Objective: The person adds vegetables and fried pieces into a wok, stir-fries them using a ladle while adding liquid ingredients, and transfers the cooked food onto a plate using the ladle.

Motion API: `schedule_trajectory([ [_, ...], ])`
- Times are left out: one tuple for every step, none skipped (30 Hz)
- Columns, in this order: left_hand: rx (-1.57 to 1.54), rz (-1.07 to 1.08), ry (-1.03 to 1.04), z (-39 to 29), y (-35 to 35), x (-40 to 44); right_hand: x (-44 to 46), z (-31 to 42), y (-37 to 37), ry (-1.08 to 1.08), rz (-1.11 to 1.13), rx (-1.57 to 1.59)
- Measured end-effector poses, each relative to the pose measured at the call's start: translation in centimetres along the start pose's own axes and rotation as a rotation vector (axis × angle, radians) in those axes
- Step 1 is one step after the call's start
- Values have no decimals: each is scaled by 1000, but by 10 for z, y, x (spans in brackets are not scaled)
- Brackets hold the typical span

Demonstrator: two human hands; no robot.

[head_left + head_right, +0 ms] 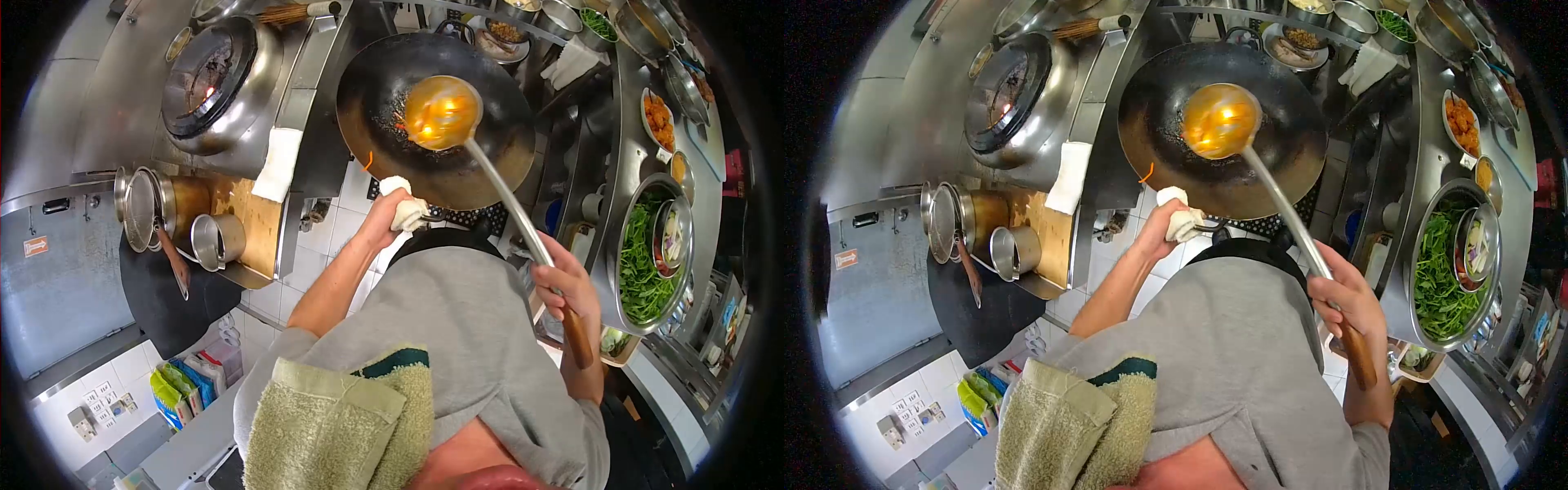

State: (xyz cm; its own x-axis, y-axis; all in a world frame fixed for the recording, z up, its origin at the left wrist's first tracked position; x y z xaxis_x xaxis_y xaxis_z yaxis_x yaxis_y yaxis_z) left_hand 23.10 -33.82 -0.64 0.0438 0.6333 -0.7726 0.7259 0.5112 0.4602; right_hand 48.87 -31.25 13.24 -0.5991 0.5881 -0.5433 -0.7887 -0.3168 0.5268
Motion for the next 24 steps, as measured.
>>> schedule_trajectory([
  [-11, -29, -1, 0, -4, 0, 5, 0, 3, 5, -2, 1],
  [-14, -31, -6, 1, -7, 2, 9, -1, 12, 32, 53, -25],
  [0, -16, 2, 2, -9, 3, 12, -3, 20, 61, 110, -51],
  [13, 0, 13, 3, -11, 4, 15, -2, 23, 67, 111, -55],
  [6, -1, 15, 3, -13, 5, 17, -3, 28, 85, 135, -80],
  [2, 14, 8, 5, -13, 5, 19, -3, 31, 103, 159, -104],
  [-2, 30, 1, 6, -13, 5, 22, -2, 32, 107, 159, -109],
  [-8, 31, 1, 7, -13, 5, 24, -4, 31, 134, 171, -170],
  [-7, 11, 3, 7, -14, 5, 26, -6, 30, 159, 183, -230],
  [-4, -9, 4, 7, -16, 5, 31, -9, 27, 162, 182, -231],
  [-6, -8, 2, 8, -16, 3, 37, -13, 21, 156, 200, -345],
  [-12, -11, 1, 8, -16, 2, 42, -13, 18, 149, 217, -459],
  [-18, -14, 0, 10, -17, 0, 46, -9, 14, 145, 188, -587],
  [-15, -11, -6, 11, -17, -1, 53, -10, 7, 146, 182, -585],
  [-19, -3, 0, 11, -17, -3, 63, -9, -5, 102, 159, -639],
  [-21, 7, 7, 11, -16, -4, 70, -4, -14, 55, 132, -693],
  [-28, -40, 7, 11, -17, -7, 71, 0, -22, 44, 68, -665],
  [-25, -38, 8, 10, -15, -7, 68, 3, -23, 42, 65, -664],
  [-11, -31, 5, 10, -16, -9, 64, 8, -24, 11, 42, -627],
  [0, -27, 1, 12, -17, -12, 59, 13, -25, -14, 21, -589],
  [-3, -32, 3, 12, -19, -10, 51, 14, -27, -27, 35, -567],
  [17, -4, 17, 12, -19, -7, 40, 16, -23, -23, 41, -567],
  [39, 24, 31, 12, -18, -5, 28, 17, -15, 11, 70, -519],
  [38, 21, 34, 11, -18, -6, 18, 18, -8, 42, 97, -471],
])
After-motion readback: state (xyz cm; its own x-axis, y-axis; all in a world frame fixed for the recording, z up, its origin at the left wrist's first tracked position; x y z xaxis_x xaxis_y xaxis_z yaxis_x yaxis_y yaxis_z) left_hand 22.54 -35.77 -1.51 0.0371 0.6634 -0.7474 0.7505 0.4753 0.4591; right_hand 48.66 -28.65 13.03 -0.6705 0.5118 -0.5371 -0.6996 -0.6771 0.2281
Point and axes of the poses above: each hand's wrist, its own x-axis towards the middle knuckle, its own y-axis out of the palm, z = x × y, the point moved 10 cm from there along x, towards the middle knuckle, and after that the axes turned 7 degrees about -y, right-handed, at the moved point
